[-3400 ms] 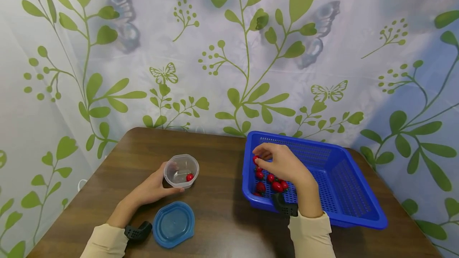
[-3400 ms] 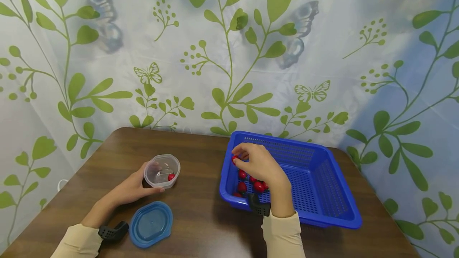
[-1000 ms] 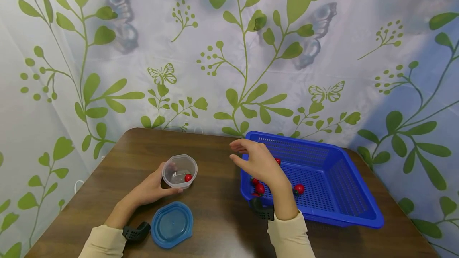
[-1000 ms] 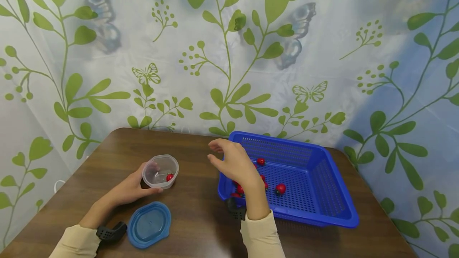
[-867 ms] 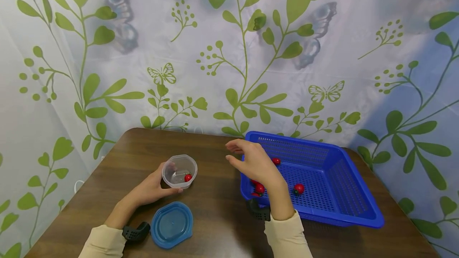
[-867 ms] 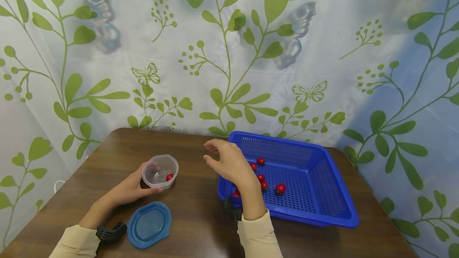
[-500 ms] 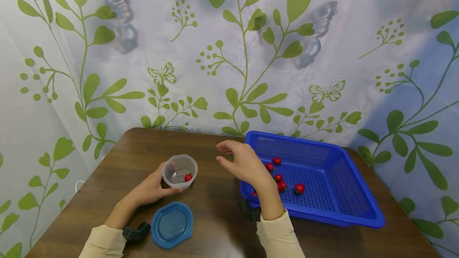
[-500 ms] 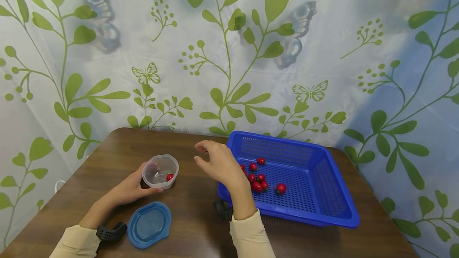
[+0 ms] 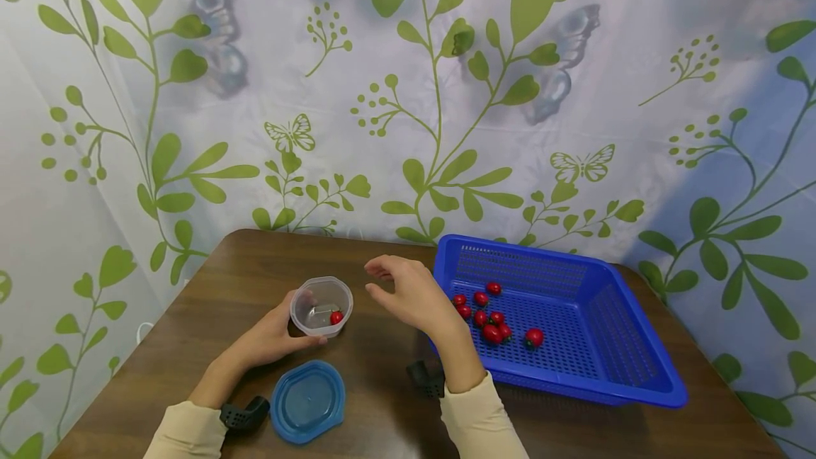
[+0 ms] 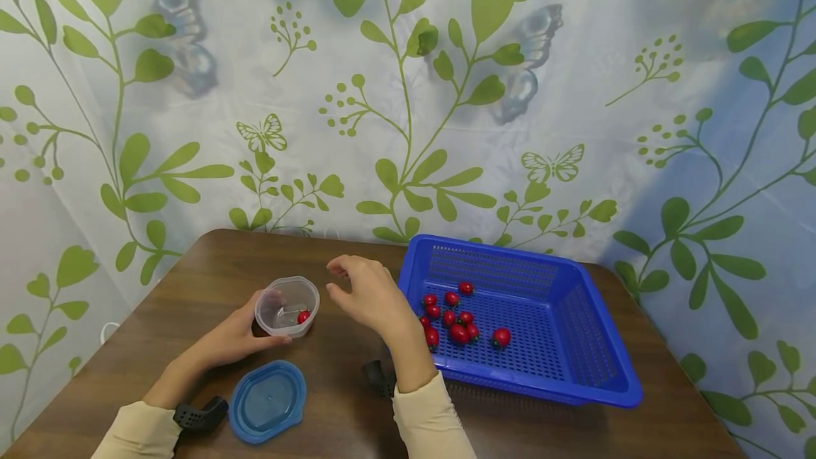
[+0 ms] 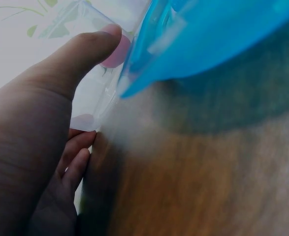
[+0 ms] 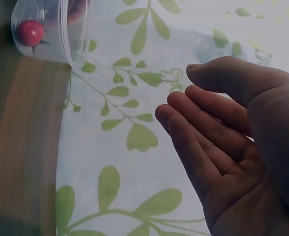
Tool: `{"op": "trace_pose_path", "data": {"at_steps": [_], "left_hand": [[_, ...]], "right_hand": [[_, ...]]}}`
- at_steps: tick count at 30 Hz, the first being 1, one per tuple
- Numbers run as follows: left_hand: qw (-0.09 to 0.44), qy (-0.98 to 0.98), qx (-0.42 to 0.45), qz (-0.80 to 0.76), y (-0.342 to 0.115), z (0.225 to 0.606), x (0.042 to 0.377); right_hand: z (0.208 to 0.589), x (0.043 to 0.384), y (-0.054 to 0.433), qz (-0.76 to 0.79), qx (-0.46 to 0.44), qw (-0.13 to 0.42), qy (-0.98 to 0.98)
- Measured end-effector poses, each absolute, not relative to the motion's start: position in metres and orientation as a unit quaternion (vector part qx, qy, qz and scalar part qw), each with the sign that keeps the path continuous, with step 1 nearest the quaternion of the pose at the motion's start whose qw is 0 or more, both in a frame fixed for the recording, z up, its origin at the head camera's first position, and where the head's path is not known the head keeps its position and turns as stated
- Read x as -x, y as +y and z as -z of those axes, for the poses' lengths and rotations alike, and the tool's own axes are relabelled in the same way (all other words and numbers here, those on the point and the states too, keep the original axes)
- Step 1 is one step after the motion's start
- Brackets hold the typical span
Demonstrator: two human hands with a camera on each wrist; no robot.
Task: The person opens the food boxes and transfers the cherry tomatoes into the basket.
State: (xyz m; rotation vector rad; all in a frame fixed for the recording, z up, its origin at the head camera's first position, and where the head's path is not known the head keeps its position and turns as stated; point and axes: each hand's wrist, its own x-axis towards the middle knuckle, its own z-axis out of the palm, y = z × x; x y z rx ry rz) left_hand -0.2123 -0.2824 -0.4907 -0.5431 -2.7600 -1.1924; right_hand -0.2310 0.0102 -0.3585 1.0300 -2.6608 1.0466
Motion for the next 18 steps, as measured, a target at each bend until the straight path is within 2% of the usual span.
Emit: {"op": "trace_pose_path", "data": {"at_steps": [18], "left_hand": [[0.042,-0.903,0.178,0.389,-0.282,0.49,0.213]], "right_hand": [[0.371,0.231,-0.017,-0.324,-0.359,0.039,-0.874]]}}
